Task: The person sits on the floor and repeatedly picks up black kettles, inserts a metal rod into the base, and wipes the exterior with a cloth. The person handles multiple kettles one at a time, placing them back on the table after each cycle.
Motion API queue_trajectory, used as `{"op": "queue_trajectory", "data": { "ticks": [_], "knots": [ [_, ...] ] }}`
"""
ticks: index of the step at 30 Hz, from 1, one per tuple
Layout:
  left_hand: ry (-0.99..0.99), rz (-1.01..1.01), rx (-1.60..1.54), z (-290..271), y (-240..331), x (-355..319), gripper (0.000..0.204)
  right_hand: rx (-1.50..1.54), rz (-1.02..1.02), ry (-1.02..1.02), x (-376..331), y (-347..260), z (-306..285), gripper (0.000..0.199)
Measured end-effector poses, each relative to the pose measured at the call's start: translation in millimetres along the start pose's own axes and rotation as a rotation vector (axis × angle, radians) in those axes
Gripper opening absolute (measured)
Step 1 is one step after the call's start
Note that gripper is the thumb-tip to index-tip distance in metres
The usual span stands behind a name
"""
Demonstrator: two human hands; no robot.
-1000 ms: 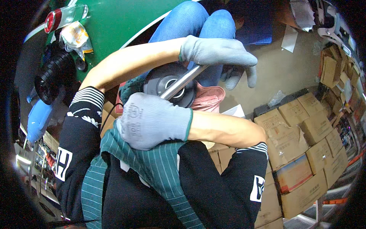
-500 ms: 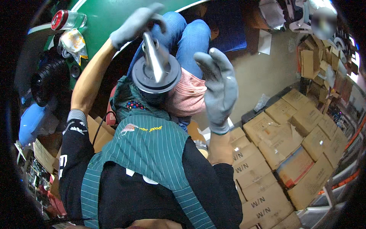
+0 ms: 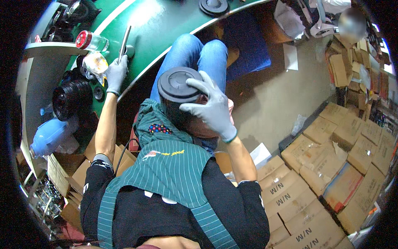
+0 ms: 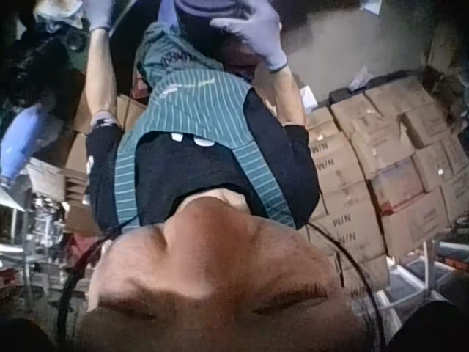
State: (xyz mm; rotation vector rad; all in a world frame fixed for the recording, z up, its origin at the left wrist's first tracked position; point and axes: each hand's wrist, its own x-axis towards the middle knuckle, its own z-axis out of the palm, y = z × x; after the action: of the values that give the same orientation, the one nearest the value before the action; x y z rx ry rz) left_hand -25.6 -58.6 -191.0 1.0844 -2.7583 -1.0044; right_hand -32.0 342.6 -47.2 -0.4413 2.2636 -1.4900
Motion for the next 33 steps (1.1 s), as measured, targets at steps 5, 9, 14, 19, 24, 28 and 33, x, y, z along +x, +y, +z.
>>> {"op": "queue_trajectory", "data": {
  "ticks": [5, 9, 14, 19, 24, 28, 33],
  "knots": [
    [0.051, 0.134, 0.318, -36.6, 20.3, -23.3, 0.069, 0.186, -0.326, 0.184, 4.7, -23.6, -23.8, 0.076],
    [0.343, 0.799, 0.065, -66.6, 43.1, -84.3, 0.072, 0.879, -0.181, 0.239, 42.0, -16.8, -32.0, 0.069],
    [0.387, 1.092, -0.096, -40.7, 55.2, -94.3, 0.064, 1.25, 0.135, 0.039, 116.0, 27.1, 25.5, 0.052],
    [0.51, 0.889, -0.115, -86.3, 107.3, -22.7, 0.064, 1.242, 0.281, -0.196, 186.9, -5.4, 43.8, 0.073],
    [0.602, 0.675, -0.003, -117.1, 152.6, 122.7, 0.054, 1.187, 0.382, -0.411, 179.3, 55.8, 19.1, 0.075],
    [0.628, 0.422, 0.186, -121.7, 159.5, 257.4, 0.062, 1.276, 0.464, -0.43, 160.1, 96.3, 14.8, 0.077],
    [0.523, 0.385, 0.183, -124.6, 180.1, 371.0, 0.063, 1.176, 0.533, -0.458, 171.0, 87.8, 17.2, 0.081]
  ]
}}
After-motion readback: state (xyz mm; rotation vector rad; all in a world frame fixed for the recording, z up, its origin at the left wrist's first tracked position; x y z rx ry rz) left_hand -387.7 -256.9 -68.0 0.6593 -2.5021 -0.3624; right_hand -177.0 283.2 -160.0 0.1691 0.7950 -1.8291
